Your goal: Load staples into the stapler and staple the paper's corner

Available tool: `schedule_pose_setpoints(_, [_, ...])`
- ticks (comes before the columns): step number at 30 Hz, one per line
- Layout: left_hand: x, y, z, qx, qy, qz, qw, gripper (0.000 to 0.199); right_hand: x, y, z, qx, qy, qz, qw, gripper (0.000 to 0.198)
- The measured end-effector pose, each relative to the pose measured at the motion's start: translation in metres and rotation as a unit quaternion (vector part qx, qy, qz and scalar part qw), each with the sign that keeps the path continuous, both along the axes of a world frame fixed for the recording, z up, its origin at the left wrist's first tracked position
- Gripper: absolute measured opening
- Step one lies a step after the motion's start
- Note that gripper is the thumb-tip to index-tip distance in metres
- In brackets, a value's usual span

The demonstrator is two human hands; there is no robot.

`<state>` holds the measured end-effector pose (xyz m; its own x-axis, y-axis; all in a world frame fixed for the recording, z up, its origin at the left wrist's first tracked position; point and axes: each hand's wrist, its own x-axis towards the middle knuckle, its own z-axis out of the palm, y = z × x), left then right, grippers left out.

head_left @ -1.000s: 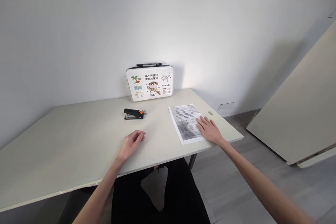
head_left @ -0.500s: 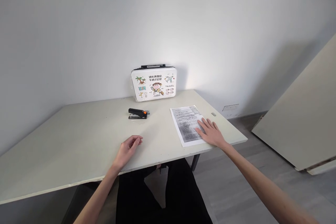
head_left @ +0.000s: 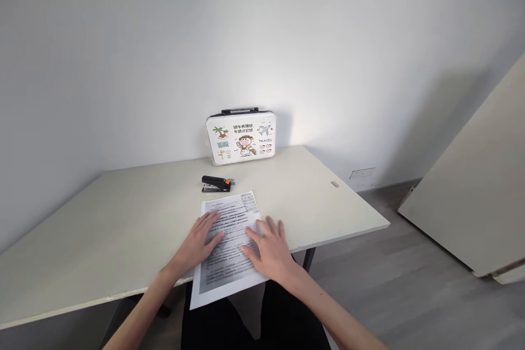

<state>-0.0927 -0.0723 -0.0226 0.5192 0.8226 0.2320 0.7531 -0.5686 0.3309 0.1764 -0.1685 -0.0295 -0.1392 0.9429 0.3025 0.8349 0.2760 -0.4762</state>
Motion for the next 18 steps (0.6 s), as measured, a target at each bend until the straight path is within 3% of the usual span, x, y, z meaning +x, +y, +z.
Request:
schedule_pose_setpoints(2, [-0.021,0.002,-0.001,-0.003,0.063,0.016,0.998,0.065,-0.005,0.006,0.0,0.017,0.037,0.044,0.998,0.043])
schedule_pose_setpoints(5, [-0.049,0.002,0.001,0.011,0.113,0.039,0.993,0.064,0.014,0.024,-0.003,0.028,0.106,0.087,0.99,0.033])
schedule_pose_setpoints(11, [-0.058,0.01,0.002,0.013,0.12,0.069,0.99,0.065,0.072,0.059,-0.015,0.027,0.136,0.029,0.99,0.027])
schedule_pose_setpoints(15, [-0.057,0.018,-0.003,0.011,0.083,0.071,0.994,0.065,0.079,0.061,-0.017,0.017,0.145,0.007,0.989,0.029])
schedule_pose_setpoints(18, [-0.072,0.027,-0.007,0.033,0.042,0.084,0.995,0.064,0.075,0.059,-0.016,0.004,0.14,0.008,0.99,0.031])
